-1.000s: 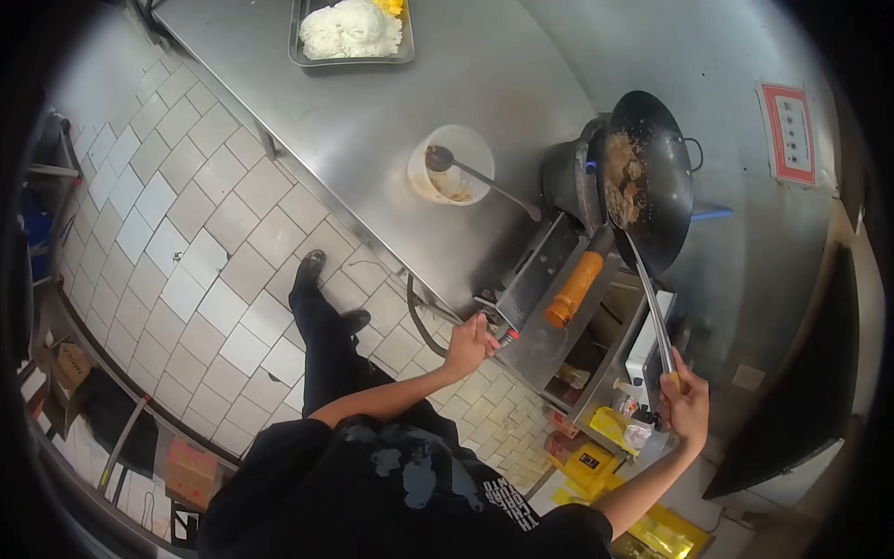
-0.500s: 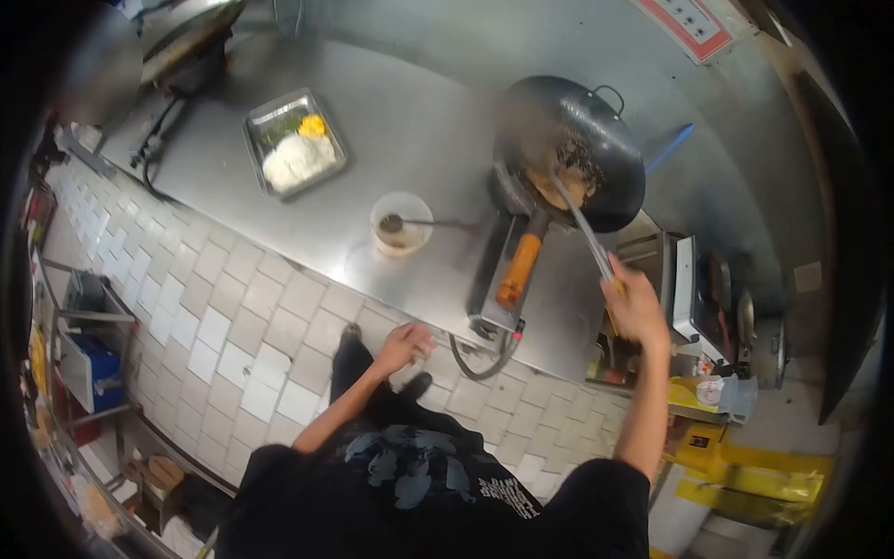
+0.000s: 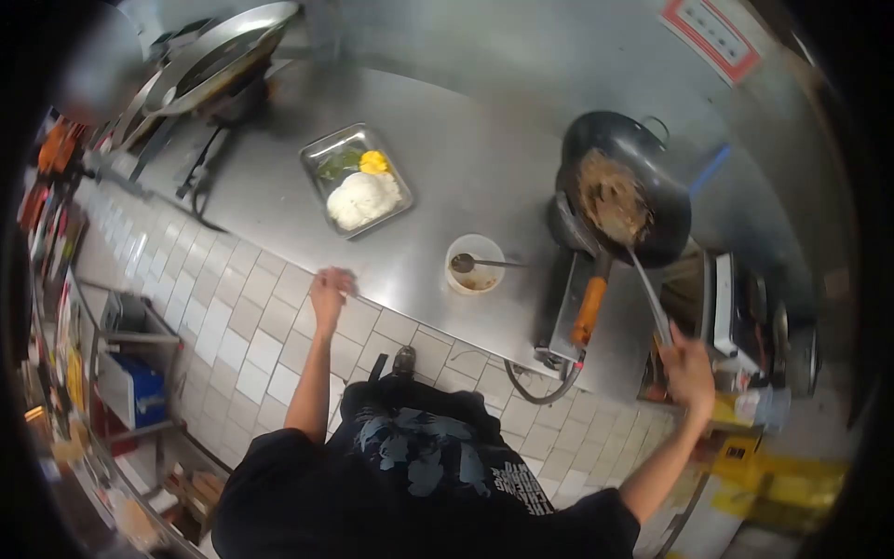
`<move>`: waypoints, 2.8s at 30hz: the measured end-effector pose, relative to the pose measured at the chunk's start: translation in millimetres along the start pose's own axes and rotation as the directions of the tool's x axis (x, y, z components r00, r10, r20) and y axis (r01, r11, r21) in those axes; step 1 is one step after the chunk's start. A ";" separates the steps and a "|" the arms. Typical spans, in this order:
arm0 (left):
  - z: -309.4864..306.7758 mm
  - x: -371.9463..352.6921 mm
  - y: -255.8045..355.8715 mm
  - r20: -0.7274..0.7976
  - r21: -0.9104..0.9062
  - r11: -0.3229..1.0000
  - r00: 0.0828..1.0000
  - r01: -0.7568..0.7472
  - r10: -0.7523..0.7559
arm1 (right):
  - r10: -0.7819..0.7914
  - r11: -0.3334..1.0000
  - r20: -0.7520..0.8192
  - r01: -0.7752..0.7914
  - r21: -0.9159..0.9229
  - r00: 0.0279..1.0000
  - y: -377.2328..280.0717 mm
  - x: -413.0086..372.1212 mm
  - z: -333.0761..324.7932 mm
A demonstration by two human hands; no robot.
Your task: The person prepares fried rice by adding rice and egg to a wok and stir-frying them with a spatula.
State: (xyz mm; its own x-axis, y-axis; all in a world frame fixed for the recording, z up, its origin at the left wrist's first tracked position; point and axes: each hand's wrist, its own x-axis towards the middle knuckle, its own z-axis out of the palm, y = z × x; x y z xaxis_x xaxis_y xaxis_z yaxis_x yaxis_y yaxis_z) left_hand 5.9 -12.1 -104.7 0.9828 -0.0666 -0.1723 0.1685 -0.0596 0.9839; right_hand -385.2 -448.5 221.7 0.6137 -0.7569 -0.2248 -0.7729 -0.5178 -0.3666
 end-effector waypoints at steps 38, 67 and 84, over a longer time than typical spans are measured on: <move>33.0 154.4 0.2 -0.055 0.588 0.758 0.921 -0.282 0.385 | 0.194 0.975 0.100 -0.203 0.088 0.976 -40.3 -11.9 -3.5; 87.4 -135.4 23.8 0.375 0.393 0.776 0.857 -0.493 0.355 | -0.118 0.992 0.041 0.116 0.049 0.992 4.9 31.0 -8.9; 319.7 -331.2 -45.0 0.645 0.022 0.996 0.760 0.085 -0.079 | -0.360 0.906 -0.039 0.338 -0.256 0.932 71.1 62.4 -5.1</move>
State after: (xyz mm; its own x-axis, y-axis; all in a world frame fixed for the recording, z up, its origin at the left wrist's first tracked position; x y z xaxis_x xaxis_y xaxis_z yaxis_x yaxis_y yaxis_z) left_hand -351.4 -305.8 -107.1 0.6845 -0.6885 -0.2396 0.2501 -0.0869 0.9643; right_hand -402.7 -534.6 186.2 0.8437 -0.5351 -0.0422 -0.5334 -0.8271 -0.1772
